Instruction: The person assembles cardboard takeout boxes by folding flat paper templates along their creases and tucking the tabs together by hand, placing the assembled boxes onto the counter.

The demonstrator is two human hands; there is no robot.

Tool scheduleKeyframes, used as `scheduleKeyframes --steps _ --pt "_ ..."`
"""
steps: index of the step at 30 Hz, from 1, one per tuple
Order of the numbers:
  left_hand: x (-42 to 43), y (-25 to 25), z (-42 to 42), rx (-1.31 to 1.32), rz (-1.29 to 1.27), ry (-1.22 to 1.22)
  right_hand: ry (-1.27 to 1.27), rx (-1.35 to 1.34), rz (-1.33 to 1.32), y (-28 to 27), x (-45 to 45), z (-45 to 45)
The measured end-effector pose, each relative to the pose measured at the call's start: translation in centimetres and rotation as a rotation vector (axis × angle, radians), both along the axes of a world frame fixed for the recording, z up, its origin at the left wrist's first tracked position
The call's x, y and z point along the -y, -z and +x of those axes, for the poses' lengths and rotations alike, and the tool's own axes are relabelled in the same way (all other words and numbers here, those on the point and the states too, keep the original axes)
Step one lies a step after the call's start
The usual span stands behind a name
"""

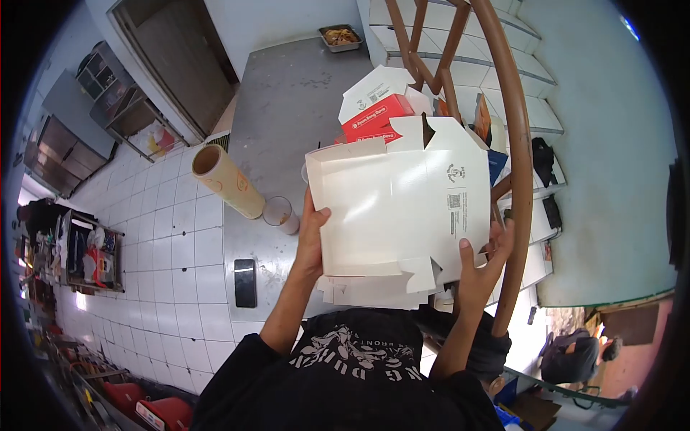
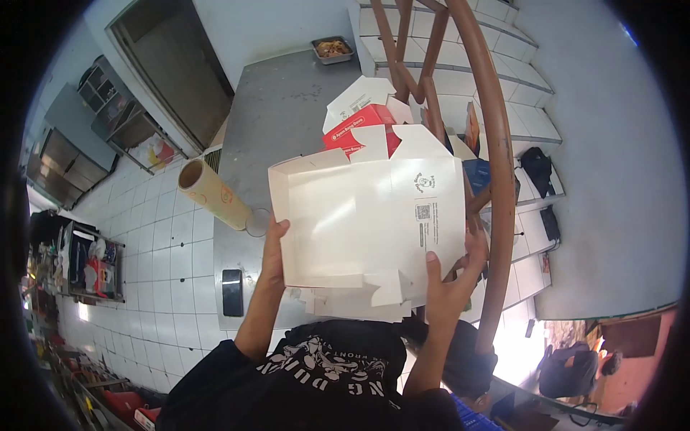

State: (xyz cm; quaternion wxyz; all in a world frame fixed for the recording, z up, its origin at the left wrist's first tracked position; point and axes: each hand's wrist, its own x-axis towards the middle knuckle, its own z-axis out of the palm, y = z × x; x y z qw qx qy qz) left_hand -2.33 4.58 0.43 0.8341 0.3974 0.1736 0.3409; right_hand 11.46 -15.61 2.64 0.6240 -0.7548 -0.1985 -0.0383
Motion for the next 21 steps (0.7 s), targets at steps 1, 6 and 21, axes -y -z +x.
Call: scheduleKeyframes --steps 1,6,21 --pt "-0.6 0.9 -0.4 -0.01 -0.105 0.034 -0.008 0.007 -0.006 0.8 0.5 0.6" --pt "-1.9 2.3 -0.7 -0.052 -0.123 0.047 0.021 -0.486 0.365 1.6 1.6 0.6" --pt "0.6 1.0 1.4 0.003 -0.082 0.024 -0.711 -0.15 0.575 2.2 -0.7 -4.9"
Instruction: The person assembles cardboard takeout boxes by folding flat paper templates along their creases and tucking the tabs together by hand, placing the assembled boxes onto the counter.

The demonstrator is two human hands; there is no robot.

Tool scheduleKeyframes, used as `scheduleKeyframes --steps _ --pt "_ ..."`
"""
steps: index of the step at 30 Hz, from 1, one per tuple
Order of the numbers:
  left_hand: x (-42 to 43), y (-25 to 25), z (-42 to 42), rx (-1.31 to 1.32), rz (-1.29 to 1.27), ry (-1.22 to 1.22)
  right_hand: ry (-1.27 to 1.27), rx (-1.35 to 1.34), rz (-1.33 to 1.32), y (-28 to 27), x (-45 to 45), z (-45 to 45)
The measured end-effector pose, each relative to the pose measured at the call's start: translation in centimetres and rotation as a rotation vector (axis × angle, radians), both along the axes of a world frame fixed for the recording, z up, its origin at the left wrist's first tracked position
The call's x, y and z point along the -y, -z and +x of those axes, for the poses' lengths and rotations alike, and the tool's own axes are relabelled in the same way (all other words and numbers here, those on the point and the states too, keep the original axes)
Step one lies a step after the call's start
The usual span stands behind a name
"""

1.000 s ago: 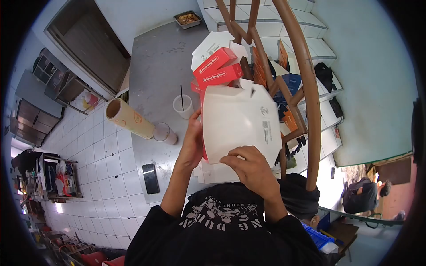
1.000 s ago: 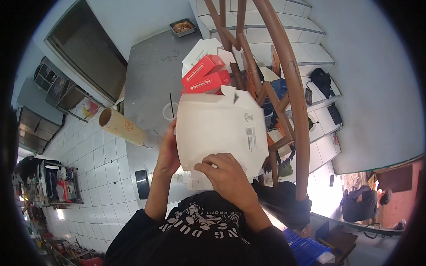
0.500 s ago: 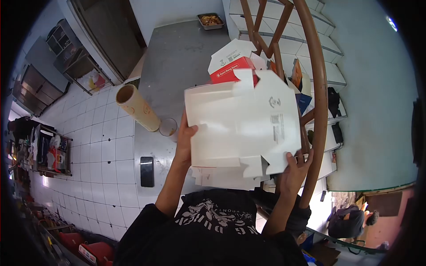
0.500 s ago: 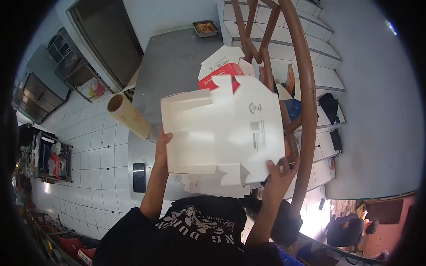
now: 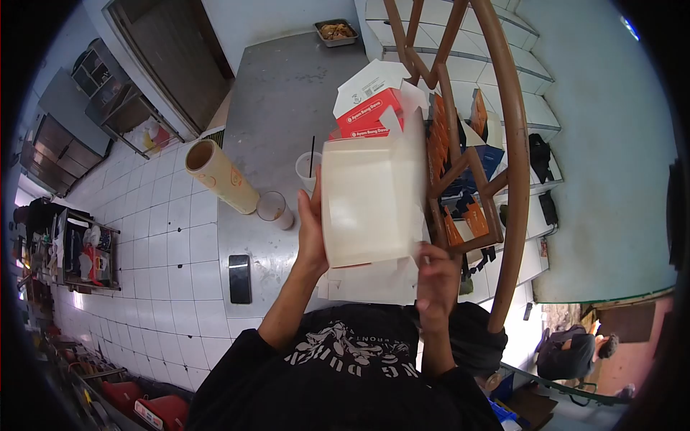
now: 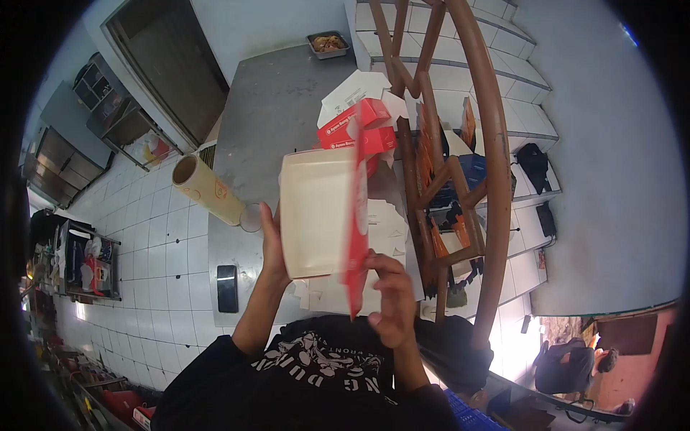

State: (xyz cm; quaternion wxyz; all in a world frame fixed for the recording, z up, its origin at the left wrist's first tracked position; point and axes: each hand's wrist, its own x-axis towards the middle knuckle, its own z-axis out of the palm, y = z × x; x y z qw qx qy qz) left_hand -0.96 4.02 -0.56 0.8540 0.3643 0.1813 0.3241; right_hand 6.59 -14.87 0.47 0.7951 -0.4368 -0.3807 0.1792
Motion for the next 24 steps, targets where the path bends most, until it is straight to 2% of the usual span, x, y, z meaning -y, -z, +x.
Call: scheduleKeyframes --steps 1,3,5,9,13,15,17,18,23,24 --pt "-0.8 -0.3 -1.2 -0.036 -0.147 0.205 0.025 -0.206 0.096 0.3 0.0 -0.2" --pt "0.0 -0.3 -0.9 -0.197 0.067 0.058 -0.068 -0.52 0.027 1.2 0.6 0.7" --pt "0.8 -0.5 0.3 -0.117 0.13 -0.122 0.132 0.613 -0.189 1.1 -0.3 2.0" --pt "0.6 -0.6 -0.1 -0.134 0.121 0.01 0.272 0.64 -0.346 -0.1 -1.1 0.7" --pt "0.8 -0.7 0.1 -0.024 0.048 -0.029 0.466 0.787 -0.526 -0.6 -0.7 0.9" --pt "1.9 -2.2 -0.5 0.401 -0.199 0.221 0.557 0.757 -0.485 0.0 -1.1 0.7" --pt "2.6 -2.9 -0.3 0.404 -0.219 0.229 0.574 0.415 -0.298 0.7 -1.7 0.1" --pt "2.6 -3.0 -0.2 0.339 -0.151 0.195 0.58 0.501 -0.324 0.6 -1.7 0.1" --pt "2.7 -2.6 0.2 0.085 0.007 0.111 0.602 0.547 -0.318 1.5 -1.4 0.4" --pt "3.0 -1.8 0.6 0.03 0.052 -0.035 0.637 0.566 -0.321 1.4 -1.5 0.4"
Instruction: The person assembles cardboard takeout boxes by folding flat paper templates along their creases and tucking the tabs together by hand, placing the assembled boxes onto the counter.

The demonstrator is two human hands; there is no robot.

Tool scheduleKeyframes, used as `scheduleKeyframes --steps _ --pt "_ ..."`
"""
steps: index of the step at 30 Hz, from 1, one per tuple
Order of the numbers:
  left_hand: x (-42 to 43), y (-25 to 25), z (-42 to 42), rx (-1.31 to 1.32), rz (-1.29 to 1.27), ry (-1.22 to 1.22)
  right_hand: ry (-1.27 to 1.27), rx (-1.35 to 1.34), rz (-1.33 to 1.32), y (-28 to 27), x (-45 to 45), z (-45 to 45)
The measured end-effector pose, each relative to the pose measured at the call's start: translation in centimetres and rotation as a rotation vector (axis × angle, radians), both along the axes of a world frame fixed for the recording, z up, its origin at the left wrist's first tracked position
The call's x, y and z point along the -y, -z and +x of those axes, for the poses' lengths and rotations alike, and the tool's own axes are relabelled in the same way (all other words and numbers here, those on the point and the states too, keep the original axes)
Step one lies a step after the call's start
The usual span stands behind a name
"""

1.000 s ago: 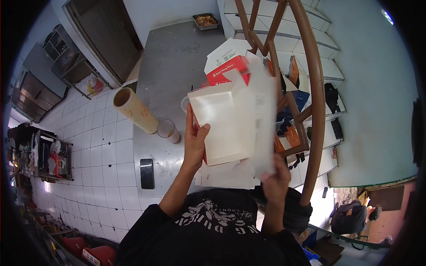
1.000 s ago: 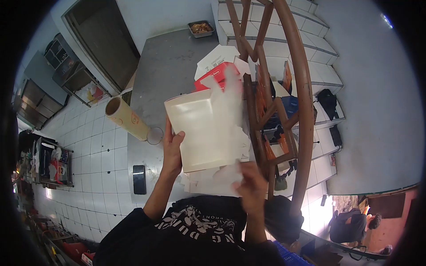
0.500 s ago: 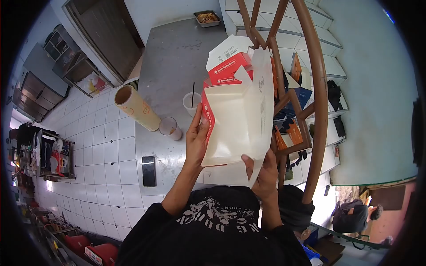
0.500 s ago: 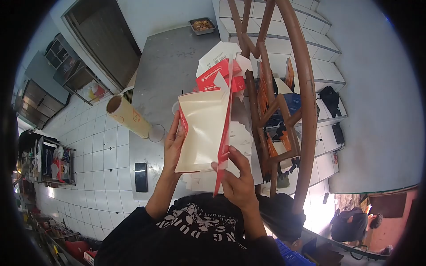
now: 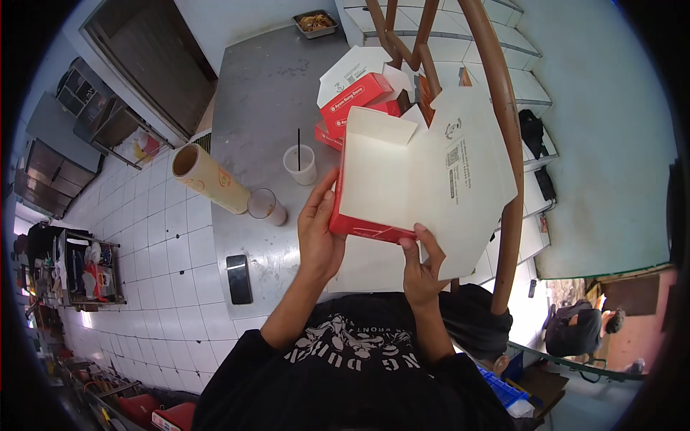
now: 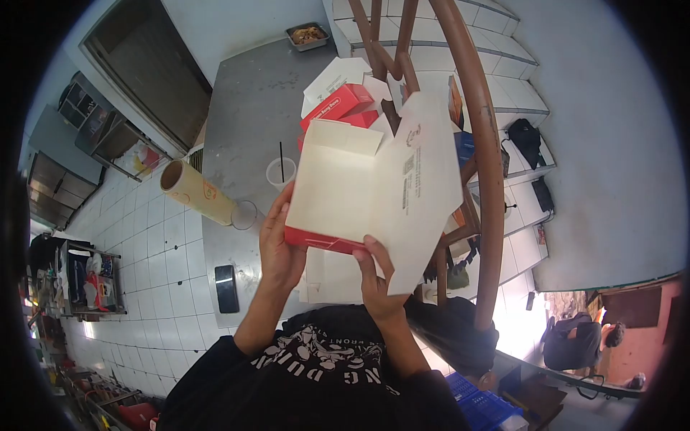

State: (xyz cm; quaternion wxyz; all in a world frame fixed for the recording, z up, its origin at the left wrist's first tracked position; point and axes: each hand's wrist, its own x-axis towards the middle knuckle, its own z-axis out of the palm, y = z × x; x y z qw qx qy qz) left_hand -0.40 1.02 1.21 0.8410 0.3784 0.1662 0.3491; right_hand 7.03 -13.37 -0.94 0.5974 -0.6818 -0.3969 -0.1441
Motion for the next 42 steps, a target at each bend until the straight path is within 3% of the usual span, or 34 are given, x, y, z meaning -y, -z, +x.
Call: scheduleKeyframes --steps 2,5,7,8,9,10,13,17,24,32,39,42 --pt "0.6 1.7 0.5 -0.08 0.154 -0.22 0.051 -0.076 0.112 0.4 -0.7 -0.5" --pt "1.9 1.2 0.0 0.116 0.013 -0.002 0.116 -0.17 0.266 1.3 -1.3 -0.6" --pt "2.5 1.2 0.1 -0.017 0.05 0.018 0.137 -0.22 0.343 1.7 -1.3 -0.8" --pt "3.0 1.2 0.4 -0.099 0.226 -0.013 0.136 -0.222 0.34 1.8 -1.3 -0.7" --pt "3.4 1.2 0.5 -0.181 0.402 -0.045 0.132 -0.125 0.266 1.8 -1.2 -0.6" --pt "3.4 1.1 0.7 -0.209 0.216 -0.044 0.128 -0.027 0.193 1.8 -1.1 -0.5" --pt "3.8 -0.2 0.8 -0.171 0.065 -0.048 0.104 -0.048 0.13 0.5 -1.2 -0.7" --pt "4.1 0.2 0.5 -0.16 0.065 -0.049 0.118 -0.245 0.219 0.8 -1.6 -0.8" --pt "4.5 0.5 0.6 -0.132 0.169 -0.097 0.134 -0.298 0.285 0.4 -1.9 -1.3" --pt "3.7 0.9 0.2 -0.134 0.145 -0.051 -0.026 -0.185 0.049 0.4 -1.5 -0.1" --pt "3.6 0.9 0.2 -0.144 0.28 -0.083 -0.119 -0.107 -0.163 1.4 -1.3 0.4" --pt "3.7 -0.1 0.1 -0.151 0.259 -0.081 -0.06 -0.139 -0.133 0.0 -1.5 0.0"
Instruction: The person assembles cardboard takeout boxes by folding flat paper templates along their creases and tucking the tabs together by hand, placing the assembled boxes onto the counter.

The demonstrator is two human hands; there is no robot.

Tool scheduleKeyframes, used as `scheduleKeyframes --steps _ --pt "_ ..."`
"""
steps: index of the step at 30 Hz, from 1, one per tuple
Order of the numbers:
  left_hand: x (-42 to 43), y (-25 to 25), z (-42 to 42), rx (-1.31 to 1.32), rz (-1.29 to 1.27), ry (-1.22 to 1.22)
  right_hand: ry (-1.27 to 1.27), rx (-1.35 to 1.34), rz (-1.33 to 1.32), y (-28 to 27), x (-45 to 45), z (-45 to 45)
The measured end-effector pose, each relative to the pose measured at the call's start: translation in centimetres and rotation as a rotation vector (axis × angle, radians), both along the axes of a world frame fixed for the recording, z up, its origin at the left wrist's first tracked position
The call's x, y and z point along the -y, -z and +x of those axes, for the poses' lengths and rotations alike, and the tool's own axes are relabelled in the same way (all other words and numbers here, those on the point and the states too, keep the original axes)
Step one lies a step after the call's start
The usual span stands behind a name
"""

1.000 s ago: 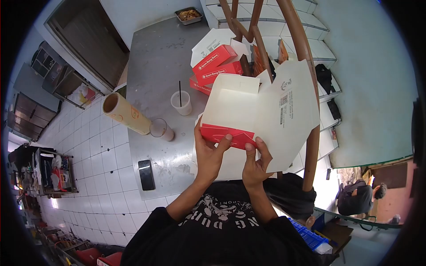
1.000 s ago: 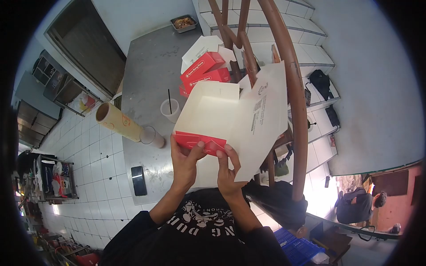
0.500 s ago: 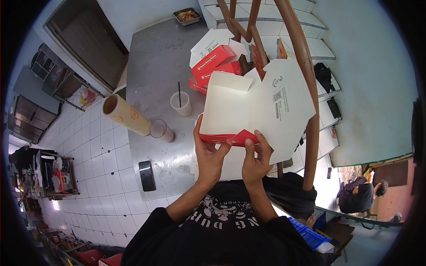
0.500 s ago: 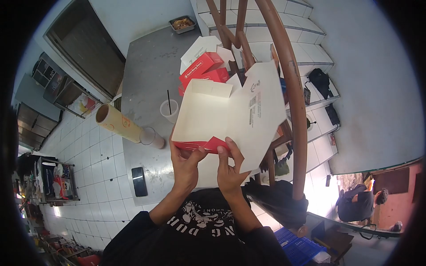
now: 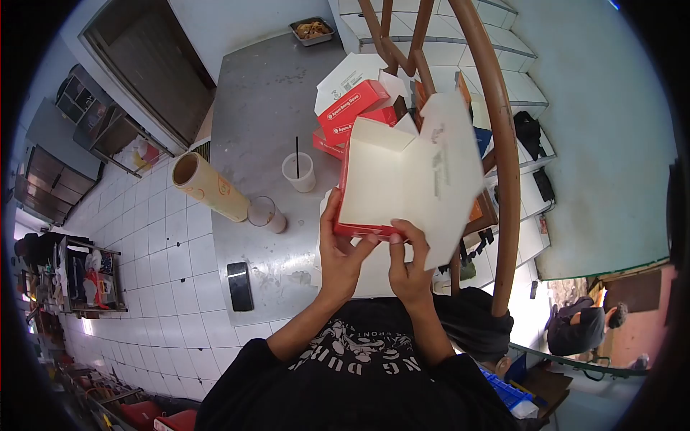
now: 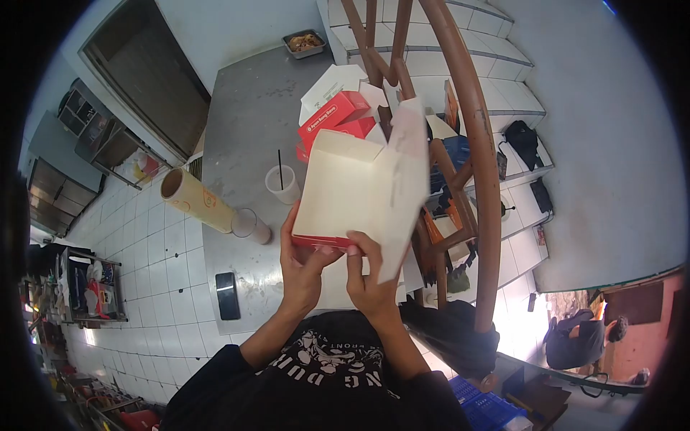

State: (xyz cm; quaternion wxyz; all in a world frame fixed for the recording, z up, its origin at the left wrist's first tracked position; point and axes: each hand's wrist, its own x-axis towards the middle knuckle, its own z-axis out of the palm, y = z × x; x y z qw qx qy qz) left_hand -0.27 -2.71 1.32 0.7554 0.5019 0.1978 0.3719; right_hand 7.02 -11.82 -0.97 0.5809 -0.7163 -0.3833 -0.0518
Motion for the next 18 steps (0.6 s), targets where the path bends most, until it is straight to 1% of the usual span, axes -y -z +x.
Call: scheduleKeyframes --steps 2,4,5,7,8,9,10,11,12,15,17,18 --pt "-0.4 -0.4 0.0 -0.025 -0.015 -0.009 0.034 0.082 0.084 -0.3 0.0 -0.1" --pt "-2.1 -0.4 -0.1 0.167 -0.298 -0.004 0.002 0.129 0.061 -0.5 0.4 -0.4" --pt "-3.2 0.0 -0.2 0.166 -0.295 -0.015 -0.026 0.173 0.036 -0.4 0.8 -0.8" --pt "-5.6 1.3 -0.3 0.012 -0.488 0.135 -0.002 0.192 -0.042 -0.6 0.8 -1.3" --pt "-6.4 1.6 -0.8 0.095 -0.566 0.257 -0.041 0.228 -0.021 -1.9 0.7 -1.6" --pt "-6.5 1.2 -0.8 0.095 -0.562 0.249 -0.078 0.263 -0.002 -2.8 0.4 -1.8" --pt "-6.5 0.6 -0.8 0.021 -0.502 0.235 -0.124 0.257 -0.058 -1.7 0.5 -1.9" --pt "-6.3 0.2 -0.6 -0.052 -0.442 0.224 -0.127 0.255 -0.056 -1.7 0.5 -1.9" --pt "-6.1 0.6 -0.4 0.011 -0.433 0.203 -0.144 0.252 -0.047 -1.7 0.5 -1.9" --pt "-5.6 1.8 -0.2 0.065 -0.492 0.158 -0.166 0.252 -0.043 -1.7 0.5 -1.5" --pt "-5.9 2.5 -0.3 0.026 -0.502 0.115 -0.171 0.257 -0.044 -1.7 0.5 -1.3" --pt "-6.2 2.3 -0.3 0.13 -0.558 0.138 -0.137 0.256 -0.039 -1.6 0.5 -1.3"
